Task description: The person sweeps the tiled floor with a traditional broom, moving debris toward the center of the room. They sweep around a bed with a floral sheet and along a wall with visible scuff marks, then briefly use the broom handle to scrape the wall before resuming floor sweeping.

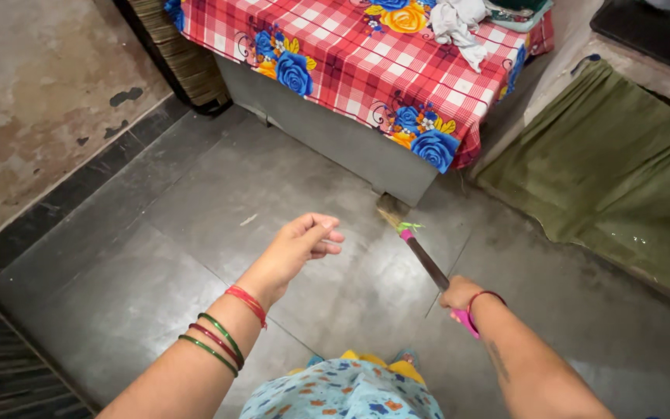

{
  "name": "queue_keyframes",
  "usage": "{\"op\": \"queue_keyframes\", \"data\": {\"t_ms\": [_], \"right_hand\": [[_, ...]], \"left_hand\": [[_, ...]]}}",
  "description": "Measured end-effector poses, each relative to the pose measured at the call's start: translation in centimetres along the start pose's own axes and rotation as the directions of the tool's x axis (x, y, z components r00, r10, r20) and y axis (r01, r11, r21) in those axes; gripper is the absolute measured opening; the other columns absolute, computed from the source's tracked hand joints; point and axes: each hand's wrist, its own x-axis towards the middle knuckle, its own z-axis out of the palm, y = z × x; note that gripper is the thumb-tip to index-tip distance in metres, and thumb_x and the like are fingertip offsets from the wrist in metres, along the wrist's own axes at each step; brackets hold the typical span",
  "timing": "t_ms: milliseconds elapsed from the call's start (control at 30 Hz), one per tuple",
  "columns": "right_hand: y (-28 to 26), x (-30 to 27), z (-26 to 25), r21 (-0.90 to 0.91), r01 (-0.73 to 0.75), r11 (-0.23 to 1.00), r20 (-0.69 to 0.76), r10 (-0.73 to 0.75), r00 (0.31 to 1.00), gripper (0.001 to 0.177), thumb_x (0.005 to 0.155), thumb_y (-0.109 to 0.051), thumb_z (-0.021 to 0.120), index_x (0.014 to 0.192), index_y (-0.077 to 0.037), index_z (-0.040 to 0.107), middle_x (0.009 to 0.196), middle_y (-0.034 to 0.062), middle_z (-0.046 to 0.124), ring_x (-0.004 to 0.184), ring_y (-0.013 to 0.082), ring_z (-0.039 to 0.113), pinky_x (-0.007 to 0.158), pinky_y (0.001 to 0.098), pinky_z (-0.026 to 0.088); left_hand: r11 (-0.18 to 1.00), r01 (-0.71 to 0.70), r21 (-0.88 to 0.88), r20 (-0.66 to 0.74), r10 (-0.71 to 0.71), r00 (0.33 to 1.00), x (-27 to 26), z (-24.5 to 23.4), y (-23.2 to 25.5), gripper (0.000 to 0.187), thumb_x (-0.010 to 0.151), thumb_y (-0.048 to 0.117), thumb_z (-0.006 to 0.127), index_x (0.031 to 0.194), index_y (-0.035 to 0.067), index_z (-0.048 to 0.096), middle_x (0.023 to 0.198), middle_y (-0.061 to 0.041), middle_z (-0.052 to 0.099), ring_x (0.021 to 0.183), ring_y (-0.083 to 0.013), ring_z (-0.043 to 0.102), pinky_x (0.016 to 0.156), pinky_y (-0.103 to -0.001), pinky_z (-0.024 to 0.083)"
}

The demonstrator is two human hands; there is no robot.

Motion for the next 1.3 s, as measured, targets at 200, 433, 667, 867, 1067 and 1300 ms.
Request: {"op": "queue_keyframes", "data": {"t_ms": [200,433,667,867,1067,1300], "right_hand": [[2.2,-3.7,-2.4,-0.367,0.042,0.929,-0.127,-0.095,0.987,0.038,0.081,-0.007,0.070,0.118,-0.001,0.068,0.081,0.0171,0.074,0.063,0.0250,0.073,0.062,0.0425,0.060],[6.4,-13.7,-7.0,-0.257,0.001,0.966,-0.095,-0.026,0.995,0.049,0.083,-0.007,0.070,0.130,-0.010,0.058,0.082,0.0165,0.073,0.054,0.0261,0.068,0.050,0.0418,0.054],[5.6,-5.5,0.9,0.244,-0.028,0.969,-0.039,0.039,0.998,0.020,0.081,-0.003,0.066,0.096,0.010,0.061,0.065,0.0193,0.063,0.050,0.0282,0.063,0.043,0.0430,0.049],[-0.5,-3.2,2.9,0.161,-0.033,0.986,0.021,0.030,0.999,0.022,0.083,-0.006,0.067,0.101,0.004,0.059,0.068,0.0155,0.064,0.052,0.0249,0.064,0.045,0.0399,0.052],[-0.2,-7.0,0.3,0.036,0.041,0.998,0.057,-0.043,0.997,0.031,0.085,-0.008,0.064,0.114,0.000,0.060,0.069,0.0162,0.064,0.050,0.0251,0.062,0.043,0.0398,0.049],[1.8,-13.3,-3.4,0.281,0.022,0.960,0.070,-0.043,0.997,0.043,0.081,-0.005,0.066,0.123,-0.010,0.060,0.068,0.0069,0.058,0.049,0.0185,0.054,0.043,0.0349,0.046]], "left_hand": [[0.999,0.030,0.010,-0.002,-0.030,1.000,-1.3,-0.6,-1.2,0.035,0.099,0.039,0.057,0.117,0.011,0.066,0.112,-0.006,0.075,0.099,-0.0153,0.070,0.093,-0.032,0.051],[1.000,-0.013,-0.012,0.046,0.014,0.999,0.0,-1.1,-1.2,0.034,0.099,0.038,0.056,0.119,0.012,0.066,0.113,-0.005,0.074,0.100,-0.0150,0.070,0.092,-0.032,0.051],[1.000,-0.011,-0.022,0.125,0.014,0.992,0.4,1.7,-2.2,0.035,0.098,0.038,0.058,0.119,0.011,0.066,0.114,-0.006,0.074,0.100,-0.0155,0.071,0.091,-0.031,0.051],[0.998,0.045,0.033,0.055,-0.046,0.997,-0.5,0.4,-2.6,0.036,0.098,0.041,0.057,0.119,0.012,0.065,0.114,-0.006,0.074,0.100,-0.0146,0.070,0.092,-0.031,0.050],[0.998,0.058,0.015,0.042,-0.058,0.997,-0.7,-1.1,-2.7,0.036,0.099,0.040,0.056,0.119,0.012,0.066,0.113,-0.005,0.074,0.100,-0.0140,0.069,0.093,-0.031,0.051],[0.997,0.018,-0.071,0.064,-0.013,0.998,0.0,-1.7,-2.3,0.033,0.099,0.039,0.057,0.117,0.013,0.065,0.112,-0.004,0.073,0.099,-0.0140,0.070,0.091,-0.031,0.050]]}}
